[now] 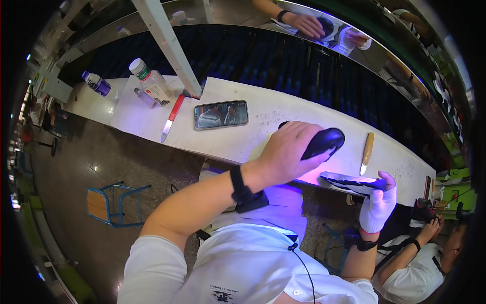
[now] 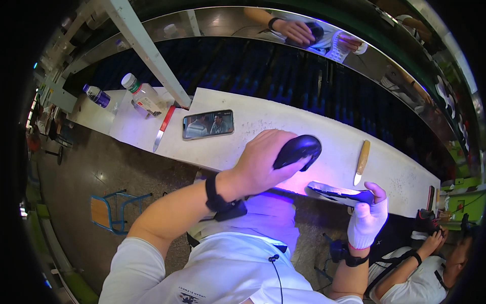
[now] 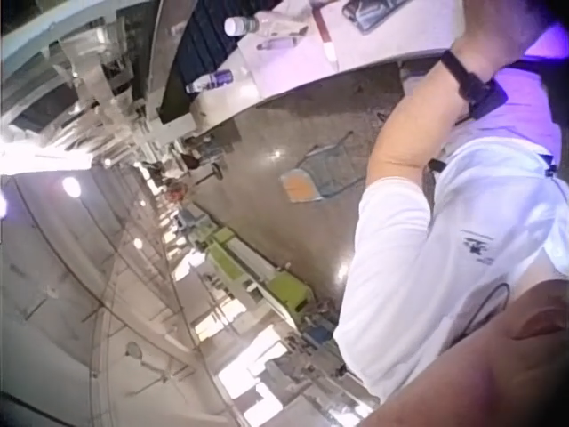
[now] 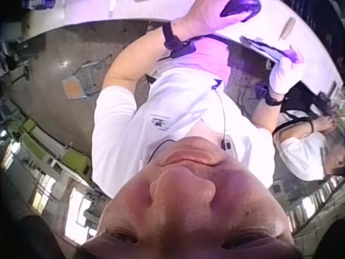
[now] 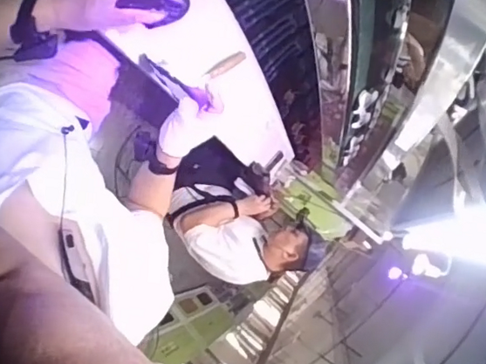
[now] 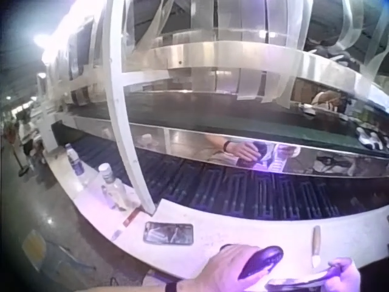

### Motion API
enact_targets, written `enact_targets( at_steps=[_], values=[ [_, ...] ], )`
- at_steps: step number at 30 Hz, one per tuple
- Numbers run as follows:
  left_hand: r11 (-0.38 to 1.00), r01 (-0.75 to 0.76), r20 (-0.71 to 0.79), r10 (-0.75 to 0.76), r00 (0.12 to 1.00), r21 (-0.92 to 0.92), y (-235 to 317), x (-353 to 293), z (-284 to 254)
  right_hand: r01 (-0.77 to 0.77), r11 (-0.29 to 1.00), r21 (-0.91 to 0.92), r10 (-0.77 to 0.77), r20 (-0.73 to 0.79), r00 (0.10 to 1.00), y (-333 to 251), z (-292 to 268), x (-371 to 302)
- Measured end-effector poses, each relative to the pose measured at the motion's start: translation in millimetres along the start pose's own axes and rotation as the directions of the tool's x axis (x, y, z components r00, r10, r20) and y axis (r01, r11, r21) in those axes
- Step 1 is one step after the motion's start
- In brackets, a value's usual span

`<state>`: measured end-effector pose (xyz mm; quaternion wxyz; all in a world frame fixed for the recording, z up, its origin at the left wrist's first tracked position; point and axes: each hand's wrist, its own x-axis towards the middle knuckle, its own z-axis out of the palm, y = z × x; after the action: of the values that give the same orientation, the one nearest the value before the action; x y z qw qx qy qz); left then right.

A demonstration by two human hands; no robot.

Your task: Inspecting shoes for quality and applying marking/correction as part of the manufacturing process.

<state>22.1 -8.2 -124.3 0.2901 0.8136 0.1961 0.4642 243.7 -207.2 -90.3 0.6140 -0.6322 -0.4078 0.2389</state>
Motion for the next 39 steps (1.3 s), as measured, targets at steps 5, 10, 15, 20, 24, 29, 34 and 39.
enact_targets(
  at_steps=[5, 10, 15, 20, 24, 29, 34, 39],
  values=[
    [0.962, 0.161, 0.046, -0.154, 0.987, -0.221, 16, -32, -17, 0.061, 0.972, 0.226, -0.055, -0.034, 0.998, 14, 28, -2],
    [0.945, -0.07, -0.178, 0.012, 0.984, -0.321, 25, -34, -23, -0.06, 0.901, 0.43, -0.089, 0.319, 0.944, -6, 63, -2],
    [0.986, 0.029, 0.137, -0.006, 0.991, -0.166, 39, -50, -66, -0.31, 0.701, 0.643, 0.012, 0.424, 0.906, -6, 111, -7],
    [0.898, 0.198, 0.11, -0.168, 0.98, -0.393, 54, -75, -65, -0.134, 0.788, 0.601, -0.051, 0.281, 0.958, 2, 132, -28],
    [0.786, 0.257, 0.016, -0.3, 0.954, -0.562, 72, -91, -42, 0.07, 0.851, 0.521, -0.204, 0.206, 0.957, 10, 135, -37],
    [0.718, 0.351, -0.019, -0.452, 0.892, -0.602, 82, -103, -37, 0.218, 0.882, 0.417, -0.328, 0.214, 0.92, 17, 132, -42],
    [0.728, 0.358, 0.007, -0.437, 0.899, -0.585, 86, -102, -43, 0.231, 0.875, 0.426, -0.351, 0.228, 0.908, 18, 128, -42],
    [0.789, 0.395, 0.074, -0.411, 0.908, -0.471, 85, -82, -58, 0.252, 0.873, 0.418, -0.371, 0.233, 0.899, 16, 125, -40]
  ],
)
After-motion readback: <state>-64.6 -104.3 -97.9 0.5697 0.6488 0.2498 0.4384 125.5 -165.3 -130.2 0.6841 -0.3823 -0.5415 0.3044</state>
